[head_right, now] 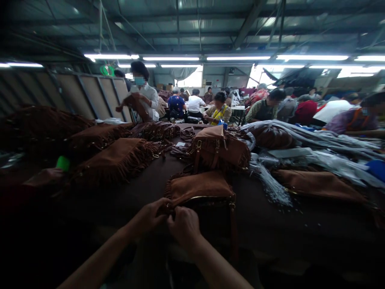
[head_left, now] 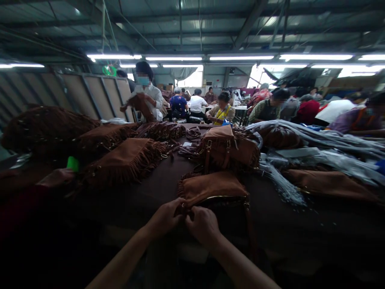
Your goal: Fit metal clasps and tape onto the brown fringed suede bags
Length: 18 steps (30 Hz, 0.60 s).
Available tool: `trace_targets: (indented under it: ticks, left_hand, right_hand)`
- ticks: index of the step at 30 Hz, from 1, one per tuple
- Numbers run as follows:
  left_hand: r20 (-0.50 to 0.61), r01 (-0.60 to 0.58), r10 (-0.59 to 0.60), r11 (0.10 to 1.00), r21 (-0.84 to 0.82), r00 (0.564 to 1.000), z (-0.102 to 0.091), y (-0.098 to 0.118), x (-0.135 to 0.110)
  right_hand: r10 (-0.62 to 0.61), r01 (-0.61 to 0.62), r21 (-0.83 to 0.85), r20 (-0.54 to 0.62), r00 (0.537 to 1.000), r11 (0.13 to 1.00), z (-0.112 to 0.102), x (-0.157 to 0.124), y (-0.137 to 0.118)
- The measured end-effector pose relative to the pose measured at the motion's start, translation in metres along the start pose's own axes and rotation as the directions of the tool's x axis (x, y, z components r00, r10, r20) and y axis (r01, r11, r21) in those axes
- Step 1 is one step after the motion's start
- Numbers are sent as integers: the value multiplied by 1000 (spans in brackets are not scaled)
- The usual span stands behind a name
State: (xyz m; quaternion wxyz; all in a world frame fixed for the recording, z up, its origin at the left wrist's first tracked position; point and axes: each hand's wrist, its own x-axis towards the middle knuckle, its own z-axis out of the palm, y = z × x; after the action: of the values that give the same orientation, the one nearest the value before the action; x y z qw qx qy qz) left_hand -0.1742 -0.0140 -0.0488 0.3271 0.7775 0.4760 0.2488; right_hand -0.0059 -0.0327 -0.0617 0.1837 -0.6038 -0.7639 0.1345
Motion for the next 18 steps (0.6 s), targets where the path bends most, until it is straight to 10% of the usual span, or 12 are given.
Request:
trace_targets:
  ticks: [10,18]
  left_hand:
    - [-170,75,5,885,460,985,-5,-3,15]
    - [-123,162,-131,944,289,984,-22,-13,19]
  right_hand:
    - [34,-36,-185,-13,999,982,-31,-3,29]
    - [10,-10,-18,-1,1000,1000,-18,-9,32]
